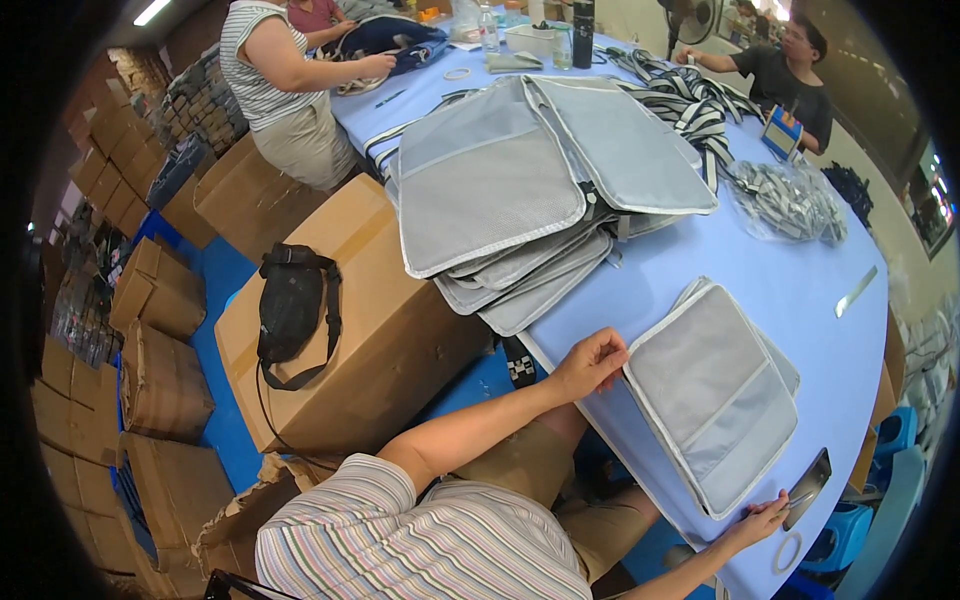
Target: Trimming excess threads and inspecting finished grey zippered cases at a workshop table.
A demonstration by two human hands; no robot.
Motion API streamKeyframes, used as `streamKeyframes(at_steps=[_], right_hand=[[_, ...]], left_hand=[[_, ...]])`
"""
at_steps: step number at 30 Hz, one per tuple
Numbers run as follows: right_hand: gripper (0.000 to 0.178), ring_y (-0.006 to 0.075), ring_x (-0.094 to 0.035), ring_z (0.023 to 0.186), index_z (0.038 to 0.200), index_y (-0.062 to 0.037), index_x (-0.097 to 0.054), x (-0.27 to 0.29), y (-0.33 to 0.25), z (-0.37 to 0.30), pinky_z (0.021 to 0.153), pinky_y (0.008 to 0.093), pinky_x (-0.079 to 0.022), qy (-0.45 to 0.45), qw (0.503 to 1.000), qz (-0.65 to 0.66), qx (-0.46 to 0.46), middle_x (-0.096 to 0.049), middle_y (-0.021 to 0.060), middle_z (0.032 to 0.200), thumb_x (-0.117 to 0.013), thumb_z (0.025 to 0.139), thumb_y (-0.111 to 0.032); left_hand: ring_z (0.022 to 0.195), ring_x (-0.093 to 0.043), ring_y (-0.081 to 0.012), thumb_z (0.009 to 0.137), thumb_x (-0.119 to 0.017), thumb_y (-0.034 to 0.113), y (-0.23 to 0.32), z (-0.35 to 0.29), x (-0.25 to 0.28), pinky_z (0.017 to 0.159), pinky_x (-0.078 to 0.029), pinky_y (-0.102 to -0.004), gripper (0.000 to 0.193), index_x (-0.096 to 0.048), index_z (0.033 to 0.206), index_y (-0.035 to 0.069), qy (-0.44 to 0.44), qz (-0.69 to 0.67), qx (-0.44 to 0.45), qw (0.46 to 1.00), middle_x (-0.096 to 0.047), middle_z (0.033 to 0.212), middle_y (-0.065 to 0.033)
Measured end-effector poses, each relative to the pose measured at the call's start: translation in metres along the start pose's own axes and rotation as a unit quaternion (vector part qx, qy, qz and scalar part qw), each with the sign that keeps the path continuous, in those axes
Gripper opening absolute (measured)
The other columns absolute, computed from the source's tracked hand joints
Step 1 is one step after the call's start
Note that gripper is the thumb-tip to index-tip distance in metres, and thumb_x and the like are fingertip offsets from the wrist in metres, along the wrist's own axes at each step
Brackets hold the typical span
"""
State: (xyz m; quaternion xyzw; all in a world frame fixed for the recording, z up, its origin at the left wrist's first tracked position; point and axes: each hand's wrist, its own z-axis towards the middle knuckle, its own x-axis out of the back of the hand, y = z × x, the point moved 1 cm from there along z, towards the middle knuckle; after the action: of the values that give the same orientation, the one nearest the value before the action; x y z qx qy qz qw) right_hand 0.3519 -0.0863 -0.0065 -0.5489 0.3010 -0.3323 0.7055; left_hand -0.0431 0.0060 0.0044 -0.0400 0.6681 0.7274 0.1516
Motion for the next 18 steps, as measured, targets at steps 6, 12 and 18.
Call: streamKeyframes(at_steps=[6, 12, 18], right_hand=[[0.033, 0.0023, -0.028, 0.049, 0.105, -0.0017, -0.052, 0.0022, -0.0038, 0.0018, 0.044, 0.0173, -0.027, 0.0, 1.0, 0.0, -0.002, -0.031, -0.0057, 0.057, -0.048, 0.092, -0.032], [0.033, 0.0022, -0.028, 0.049, 0.106, -0.0018, -0.052, 0.0013, -0.0037, -0.0018, 0.043, 0.0173, -0.027, 0.004, 1.0, -0.003, -0.005, -0.03, -0.0059, 0.058, -0.048, 0.092, -0.032], [0.03, 0.002, -0.029, 0.049, 0.104, -0.0032, -0.054, 0.0032, -0.0019, -0.0075, 0.043, 0.0174, -0.028, 0.008, 1.0, -0.023, 0.005, -0.031, -0.006, 0.059, -0.046, 0.093, -0.031]], left_hand=[[0.048, -0.047, -0.0066, 0.09, -0.052, 0.022, 0.0013, 0.0029, -0.004, 0.04, -0.038, -0.02, 0.017, -0.046, 0.085, 0.007, -0.008, 0.002, 0.0, 1.0, -0.051, 0.064, -0.0005], [0.051, -0.049, -0.0071, 0.09, -0.052, 0.022, 0.001, -0.0011, -0.0016, 0.041, -0.039, -0.0202, 0.015, -0.048, 0.088, 0.008, -0.005, 0.002, 0.014, 1.0, -0.052, 0.067, -0.0006], [0.051, -0.049, -0.0072, 0.09, -0.053, 0.022, 0.0012, -0.0052, 0.0033, 0.042, -0.039, -0.0202, 0.015, -0.048, 0.088, 0.008, -0.007, -0.006, 0.017, 1.0, -0.052, 0.067, -0.0007]])
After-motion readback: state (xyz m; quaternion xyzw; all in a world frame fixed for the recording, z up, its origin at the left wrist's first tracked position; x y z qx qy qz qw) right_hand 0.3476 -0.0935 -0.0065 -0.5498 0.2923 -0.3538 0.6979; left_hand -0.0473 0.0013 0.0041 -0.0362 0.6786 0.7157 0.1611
